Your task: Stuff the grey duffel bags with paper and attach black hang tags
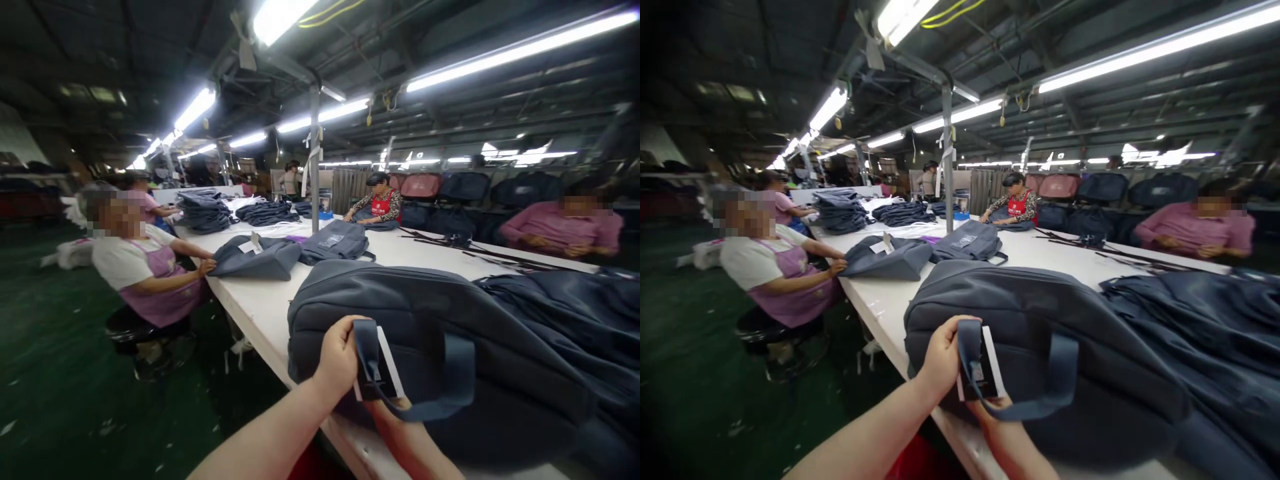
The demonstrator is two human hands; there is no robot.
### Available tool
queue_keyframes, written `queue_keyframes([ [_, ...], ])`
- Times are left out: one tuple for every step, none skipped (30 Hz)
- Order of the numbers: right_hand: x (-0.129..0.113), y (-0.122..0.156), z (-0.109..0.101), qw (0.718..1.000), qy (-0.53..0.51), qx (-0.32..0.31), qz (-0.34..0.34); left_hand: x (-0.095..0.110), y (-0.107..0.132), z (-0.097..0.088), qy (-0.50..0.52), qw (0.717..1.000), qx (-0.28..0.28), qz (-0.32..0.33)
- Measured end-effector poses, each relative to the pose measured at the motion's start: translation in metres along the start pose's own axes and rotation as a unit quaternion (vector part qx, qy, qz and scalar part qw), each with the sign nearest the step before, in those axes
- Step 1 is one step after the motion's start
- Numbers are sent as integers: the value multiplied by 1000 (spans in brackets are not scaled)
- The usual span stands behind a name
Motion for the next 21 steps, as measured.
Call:
queue_keyframes([
  [3,0,1,999,-46,1,9,1,2,-1,4,1000,8,3],
  [6,0,1,996,-83,3,20,0,3,0,14,1000,13,-1],
  [6,0,1,994,-108,10,30,-2,4,0,25,1000,13,-8],
  [5,-1,-1,992,-120,14,36,-4,4,1,33,999,11,-12],
  [0,-1,-3,992,-120,18,35,-5,4,2,34,999,8,-12],
  [-7,-2,-6,994,-108,19,27,-6,4,2,27,1000,5,-6],
  [-16,-3,-9,996,-90,14,13,-6,4,2,11,1000,1,7],
  [-27,-3,-10,998,-64,5,-8,-6,4,2,-13,1000,-1,25],
  [-37,-3,-11,999,-28,-5,-33,-5,4,2,-38,998,-3,44],
  [-46,-2,-10,998,20,-15,-59,-4,4,3,-61,996,-4,60],
  [-53,-2,-8,993,78,-22,-84,-3,5,2,-79,994,-3,75],
  [-58,-1,-5,984,139,-24,-105,-2,5,2,-91,992,0,85],
  [-61,-2,-2,973,196,-20,-119,0,5,1,-97,991,4,92],
  [-63,-3,0,962,242,-12,-126,2,4,-1,-104,990,6,98],
  [-65,-4,1,954,271,-4,-127,6,3,-2,-116,987,3,109],
  [-68,-6,1,949,288,8,-129,11,1,-4,-136,983,-3,126],
  [-74,-8,0,944,301,19,-136,17,-1,-7,-163,975,-10,147],
  [-82,-9,-2,936,318,28,-149,25,-5,-10,-195,966,-13,172],
  [-93,-10,-5,925,340,36,-168,32,-8,-14,-226,954,-11,197],
  [-103,-11,-10,912,362,45,-189,40,-13,-19,-253,943,-3,218],
  [-113,-11,-15,901,377,53,-206,46,-18,-25,-270,934,12,234],
])
Point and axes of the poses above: each hand's wrist, its own y-axis away from the middle knuckle, its own z-axis out of the palm, x = y × z, the point moved 6 cm from there along -y, towards the middle knuckle, and after that the axes turned 5 degrees about -y, right-handed, at the moved point
